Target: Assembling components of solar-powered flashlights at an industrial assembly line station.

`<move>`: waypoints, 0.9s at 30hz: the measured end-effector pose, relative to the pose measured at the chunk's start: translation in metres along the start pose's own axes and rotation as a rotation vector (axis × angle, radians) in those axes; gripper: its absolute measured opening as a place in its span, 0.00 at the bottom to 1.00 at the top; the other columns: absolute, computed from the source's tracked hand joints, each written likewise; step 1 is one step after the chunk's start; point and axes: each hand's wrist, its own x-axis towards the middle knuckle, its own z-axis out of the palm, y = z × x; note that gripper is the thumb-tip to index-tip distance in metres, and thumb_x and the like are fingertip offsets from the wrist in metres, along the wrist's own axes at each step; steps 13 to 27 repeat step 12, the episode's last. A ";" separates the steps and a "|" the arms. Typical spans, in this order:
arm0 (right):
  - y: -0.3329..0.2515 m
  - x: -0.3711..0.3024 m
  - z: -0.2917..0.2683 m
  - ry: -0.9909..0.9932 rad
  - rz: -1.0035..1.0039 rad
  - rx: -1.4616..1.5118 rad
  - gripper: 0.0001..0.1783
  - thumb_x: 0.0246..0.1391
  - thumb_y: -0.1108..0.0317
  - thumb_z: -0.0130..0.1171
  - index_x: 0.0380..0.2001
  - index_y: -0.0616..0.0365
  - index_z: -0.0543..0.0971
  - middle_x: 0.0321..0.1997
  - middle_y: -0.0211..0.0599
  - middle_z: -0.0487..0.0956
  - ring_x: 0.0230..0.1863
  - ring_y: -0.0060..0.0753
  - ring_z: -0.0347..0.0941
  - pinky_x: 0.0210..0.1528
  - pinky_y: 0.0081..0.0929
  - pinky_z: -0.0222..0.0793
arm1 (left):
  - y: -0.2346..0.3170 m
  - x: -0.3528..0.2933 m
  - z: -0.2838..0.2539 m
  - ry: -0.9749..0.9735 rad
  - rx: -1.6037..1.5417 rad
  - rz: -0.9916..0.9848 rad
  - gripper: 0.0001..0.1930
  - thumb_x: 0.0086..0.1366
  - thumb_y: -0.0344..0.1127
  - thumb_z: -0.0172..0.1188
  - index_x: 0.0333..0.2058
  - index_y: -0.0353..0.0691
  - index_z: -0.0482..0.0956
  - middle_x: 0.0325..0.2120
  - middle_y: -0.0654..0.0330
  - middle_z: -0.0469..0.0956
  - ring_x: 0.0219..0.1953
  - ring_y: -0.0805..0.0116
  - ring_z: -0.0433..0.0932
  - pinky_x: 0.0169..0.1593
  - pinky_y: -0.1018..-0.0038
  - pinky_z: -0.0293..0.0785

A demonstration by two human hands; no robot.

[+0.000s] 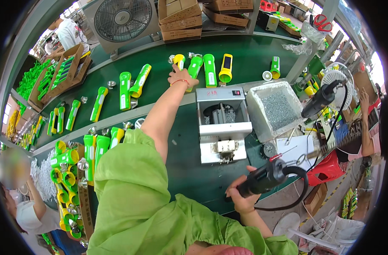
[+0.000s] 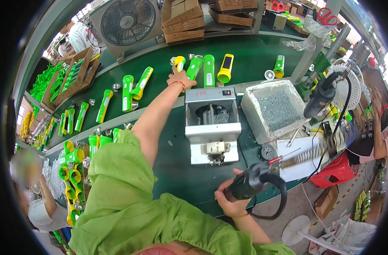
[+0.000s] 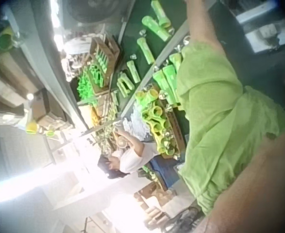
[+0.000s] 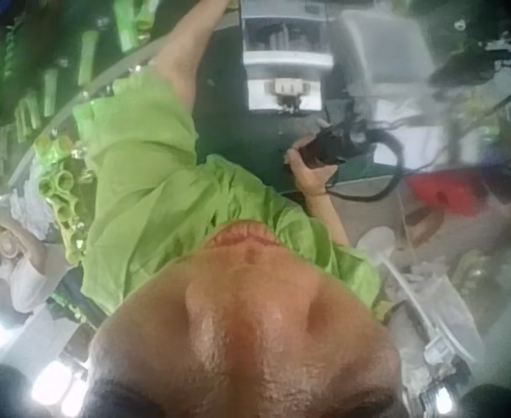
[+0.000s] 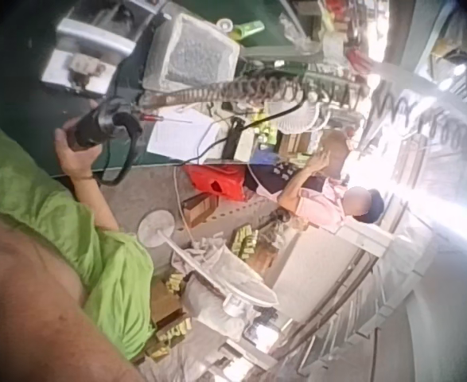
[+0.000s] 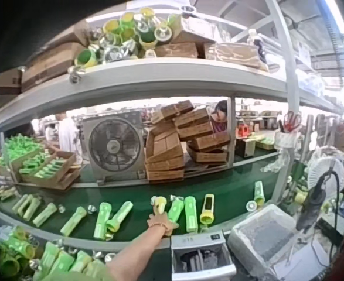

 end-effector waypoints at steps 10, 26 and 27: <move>0.006 0.009 -0.012 -0.115 0.091 -0.025 0.42 0.41 0.81 0.67 0.59 0.62 0.58 0.25 0.33 0.77 0.24 0.18 0.71 0.28 0.17 0.66 | 0.047 0.012 -0.034 -0.565 -1.483 0.303 0.22 0.58 0.51 0.65 0.46 0.43 0.79 0.34 0.66 0.77 0.37 0.73 0.76 0.43 0.68 0.74; 0.005 0.010 -0.011 -0.128 0.112 -0.006 0.41 0.42 0.81 0.67 0.59 0.62 0.58 0.26 0.33 0.77 0.24 0.19 0.71 0.28 0.17 0.66 | 0.054 0.010 -0.030 -0.644 -1.530 0.364 0.22 0.58 0.51 0.66 0.46 0.44 0.79 0.35 0.66 0.77 0.37 0.73 0.76 0.45 0.69 0.73; 0.005 0.010 -0.011 -0.128 0.112 -0.006 0.41 0.42 0.81 0.67 0.59 0.62 0.58 0.26 0.33 0.77 0.24 0.19 0.71 0.28 0.17 0.66 | 0.054 0.010 -0.030 -0.644 -1.530 0.364 0.22 0.58 0.51 0.66 0.46 0.44 0.79 0.35 0.66 0.77 0.37 0.73 0.76 0.45 0.69 0.73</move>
